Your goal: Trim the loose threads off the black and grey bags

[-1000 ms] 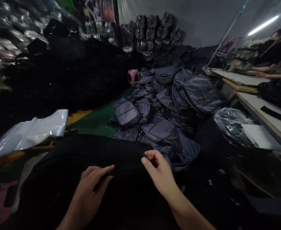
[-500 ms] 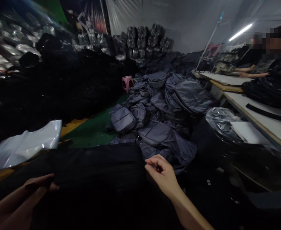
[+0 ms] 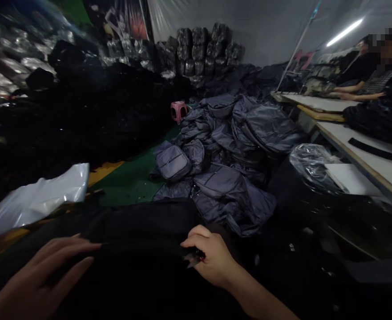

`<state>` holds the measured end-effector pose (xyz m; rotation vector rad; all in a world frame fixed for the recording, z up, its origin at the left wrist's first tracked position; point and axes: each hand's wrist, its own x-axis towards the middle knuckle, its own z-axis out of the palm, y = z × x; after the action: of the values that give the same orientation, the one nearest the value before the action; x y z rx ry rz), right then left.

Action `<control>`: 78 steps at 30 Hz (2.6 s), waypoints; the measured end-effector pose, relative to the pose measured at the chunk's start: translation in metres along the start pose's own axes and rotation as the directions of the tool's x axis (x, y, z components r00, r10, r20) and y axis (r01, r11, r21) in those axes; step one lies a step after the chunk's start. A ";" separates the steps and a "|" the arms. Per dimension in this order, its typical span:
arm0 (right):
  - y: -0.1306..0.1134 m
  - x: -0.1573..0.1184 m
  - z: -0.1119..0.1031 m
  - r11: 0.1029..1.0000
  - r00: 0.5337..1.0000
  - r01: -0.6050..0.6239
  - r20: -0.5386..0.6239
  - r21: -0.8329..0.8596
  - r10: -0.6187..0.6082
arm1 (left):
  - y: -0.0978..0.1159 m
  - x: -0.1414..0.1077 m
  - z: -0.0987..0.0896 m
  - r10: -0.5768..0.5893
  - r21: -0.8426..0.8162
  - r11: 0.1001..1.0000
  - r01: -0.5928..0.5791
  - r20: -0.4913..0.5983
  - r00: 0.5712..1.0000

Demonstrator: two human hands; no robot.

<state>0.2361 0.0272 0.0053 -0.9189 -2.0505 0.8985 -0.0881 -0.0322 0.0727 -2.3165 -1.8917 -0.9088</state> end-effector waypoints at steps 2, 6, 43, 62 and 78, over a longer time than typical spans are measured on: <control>-0.002 -0.002 0.004 0.998 0.998 0.063 -0.007 -0.031 -0.063 | 0.018 0.015 0.005 0.122 0.007 0.992 -0.122 0.033 0.992; -0.008 -0.004 0.008 0.989 0.994 0.105 0.012 -0.108 -0.105 | 0.051 0.039 0.019 0.320 0.006 0.943 -0.332 0.245 0.915; -0.029 0.009 -0.007 0.984 0.981 0.085 0.187 -0.154 -0.055 | 0.063 0.064 0.032 0.040 -0.379 0.891 0.251 0.616 0.786; -0.071 0.045 0.009 0.964 0.982 -0.094 0.133 -0.249 0.130 | 0.063 0.046 0.048 -0.012 -0.454 0.822 0.344 0.590 0.808; -0.064 0.014 0.004 0.932 0.928 0.163 0.371 -0.325 -0.033 | 0.006 0.087 -0.019 -0.418 0.000 0.909 0.418 0.009 0.909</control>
<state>0.2060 0.0046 0.0591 -0.8682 -2.6128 0.6935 -0.0825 0.0366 0.1289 -1.9440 -2.4451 -0.9232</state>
